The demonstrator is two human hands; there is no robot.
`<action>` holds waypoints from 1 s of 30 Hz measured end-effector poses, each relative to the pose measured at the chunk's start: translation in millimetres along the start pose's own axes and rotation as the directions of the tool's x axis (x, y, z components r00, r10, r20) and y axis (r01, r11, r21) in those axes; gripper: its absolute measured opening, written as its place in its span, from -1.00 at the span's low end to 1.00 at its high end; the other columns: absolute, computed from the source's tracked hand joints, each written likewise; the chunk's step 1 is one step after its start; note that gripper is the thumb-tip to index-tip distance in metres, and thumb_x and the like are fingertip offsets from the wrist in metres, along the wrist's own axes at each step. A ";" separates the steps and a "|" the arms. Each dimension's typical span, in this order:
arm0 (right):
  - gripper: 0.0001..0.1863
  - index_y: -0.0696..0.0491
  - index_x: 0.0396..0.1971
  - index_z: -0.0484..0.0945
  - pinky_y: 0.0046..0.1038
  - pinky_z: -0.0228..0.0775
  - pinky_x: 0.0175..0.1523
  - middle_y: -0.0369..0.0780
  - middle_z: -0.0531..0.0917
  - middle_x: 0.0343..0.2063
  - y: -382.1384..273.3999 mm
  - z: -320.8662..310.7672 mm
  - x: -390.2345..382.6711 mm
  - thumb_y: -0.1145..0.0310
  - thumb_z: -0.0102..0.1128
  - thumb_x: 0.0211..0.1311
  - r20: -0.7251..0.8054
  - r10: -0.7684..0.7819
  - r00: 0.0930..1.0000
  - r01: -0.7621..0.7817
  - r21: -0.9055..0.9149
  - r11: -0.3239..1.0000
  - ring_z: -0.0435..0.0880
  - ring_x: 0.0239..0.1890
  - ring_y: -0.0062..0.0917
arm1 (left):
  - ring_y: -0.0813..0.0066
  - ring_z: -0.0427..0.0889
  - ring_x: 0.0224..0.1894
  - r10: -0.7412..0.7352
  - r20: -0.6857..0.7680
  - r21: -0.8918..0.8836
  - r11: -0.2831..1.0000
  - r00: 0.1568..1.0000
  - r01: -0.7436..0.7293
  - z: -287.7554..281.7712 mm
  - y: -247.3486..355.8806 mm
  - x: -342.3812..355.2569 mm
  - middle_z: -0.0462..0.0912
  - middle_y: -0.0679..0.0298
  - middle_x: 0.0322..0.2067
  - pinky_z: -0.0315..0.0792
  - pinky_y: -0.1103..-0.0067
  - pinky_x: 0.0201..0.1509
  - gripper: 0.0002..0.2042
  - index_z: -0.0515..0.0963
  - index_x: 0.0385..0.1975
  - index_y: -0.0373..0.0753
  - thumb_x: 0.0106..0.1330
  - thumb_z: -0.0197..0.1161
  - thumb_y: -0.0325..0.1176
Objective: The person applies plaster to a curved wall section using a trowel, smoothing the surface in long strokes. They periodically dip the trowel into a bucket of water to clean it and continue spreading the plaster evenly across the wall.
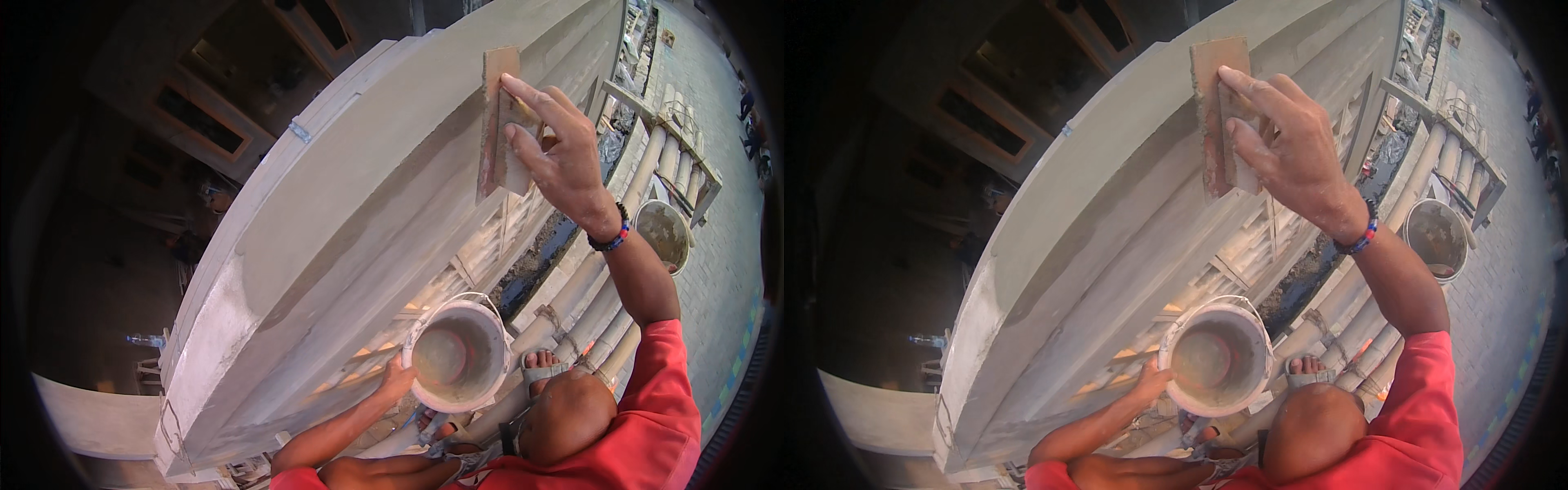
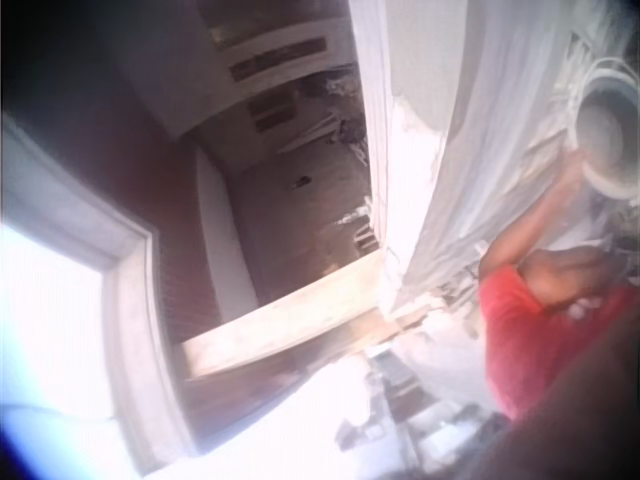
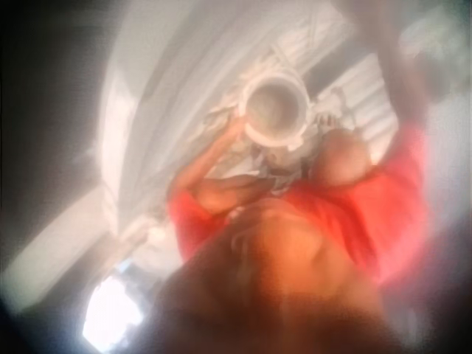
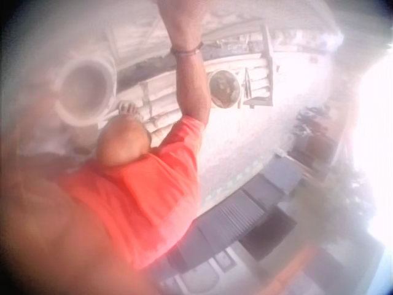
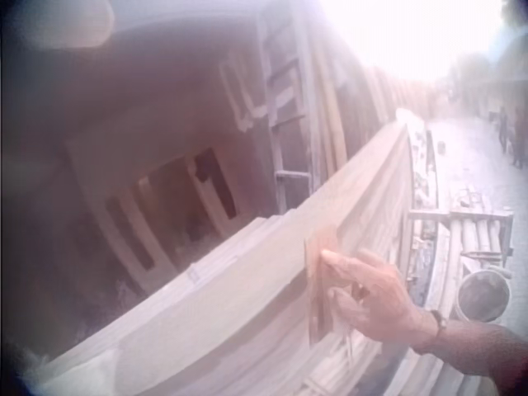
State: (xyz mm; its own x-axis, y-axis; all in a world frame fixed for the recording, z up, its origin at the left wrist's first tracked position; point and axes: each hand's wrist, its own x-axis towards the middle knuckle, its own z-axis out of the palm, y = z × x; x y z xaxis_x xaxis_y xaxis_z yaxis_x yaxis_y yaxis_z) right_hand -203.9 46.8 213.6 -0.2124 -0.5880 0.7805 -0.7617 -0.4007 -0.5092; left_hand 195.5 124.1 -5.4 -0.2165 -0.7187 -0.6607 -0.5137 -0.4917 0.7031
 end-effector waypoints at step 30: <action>-0.35 0.03 0.20 0.44 -0.41 0.38 -0.47 -0.18 0.41 -0.40 -51.5 80.0 -33.7 0.52 0.32 0.00 -0.075 -0.034 0.997 0.040 0.091 0.995 0.46 -0.47 -0.42 | 0.40 0.58 -0.04 -0.040 0.050 -0.035 0.999 0.998 0.042 3.7 23.6 -24.0 0.58 0.14 -0.03 0.47 0.49 0.04 -0.49 0.38 0.15 -0.37 0.10 0.09 -0.57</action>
State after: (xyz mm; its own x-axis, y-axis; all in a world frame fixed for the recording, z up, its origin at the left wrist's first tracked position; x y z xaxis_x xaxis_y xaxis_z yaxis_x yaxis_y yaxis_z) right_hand -108.5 31.1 184.4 -0.2319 -0.5198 0.8222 -0.7111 -0.4862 -0.5079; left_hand 185.5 131.5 26.1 -0.2368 -0.6734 -0.7004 -0.4927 -0.5381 0.6839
